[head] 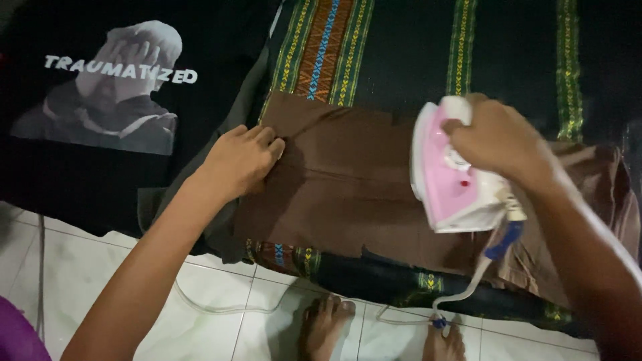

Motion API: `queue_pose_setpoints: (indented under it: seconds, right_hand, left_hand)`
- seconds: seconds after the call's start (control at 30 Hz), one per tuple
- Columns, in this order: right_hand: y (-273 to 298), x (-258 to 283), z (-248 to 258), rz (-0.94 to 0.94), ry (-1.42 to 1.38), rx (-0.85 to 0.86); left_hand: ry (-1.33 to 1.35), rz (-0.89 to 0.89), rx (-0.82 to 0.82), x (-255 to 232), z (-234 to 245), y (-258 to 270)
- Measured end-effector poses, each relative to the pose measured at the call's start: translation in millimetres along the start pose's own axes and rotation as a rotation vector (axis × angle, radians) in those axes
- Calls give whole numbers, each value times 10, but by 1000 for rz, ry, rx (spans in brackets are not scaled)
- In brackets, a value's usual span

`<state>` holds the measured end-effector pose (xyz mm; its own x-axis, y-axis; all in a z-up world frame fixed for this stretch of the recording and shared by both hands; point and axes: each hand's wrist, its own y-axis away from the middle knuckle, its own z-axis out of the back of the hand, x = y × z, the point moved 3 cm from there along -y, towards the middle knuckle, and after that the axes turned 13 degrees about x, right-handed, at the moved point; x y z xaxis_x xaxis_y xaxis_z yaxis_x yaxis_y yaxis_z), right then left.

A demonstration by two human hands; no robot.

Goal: Ironing and folding a brown t-shirt on a bed.

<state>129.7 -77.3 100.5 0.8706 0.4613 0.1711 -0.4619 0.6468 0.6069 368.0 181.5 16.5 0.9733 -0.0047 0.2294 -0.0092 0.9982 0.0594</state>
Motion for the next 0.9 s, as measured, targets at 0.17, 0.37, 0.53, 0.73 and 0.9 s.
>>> queue_pose_setpoints:
  seconds: [0.17, 0.37, 0.53, 0.73, 0.9]
  right_hand:
    - [-227, 381, -150, 235, 2, -72]
    - [-177, 763, -273, 377, 23, -125]
    - [-125, 979, -277, 388, 7, -91]
    - [-92, 1368, -354, 393, -34, -15]
    - [-262, 1734, -563, 538, -82, -46]
  left_hand:
    - [318, 154, -113, 179, 120, -279]
    - [244, 236, -208, 566, -699, -826]
    - [596, 348, -58, 839, -661, -744]
    - [632, 395, -59, 886, -708, -742]
    - [550, 421, -257, 777, -479, -583]
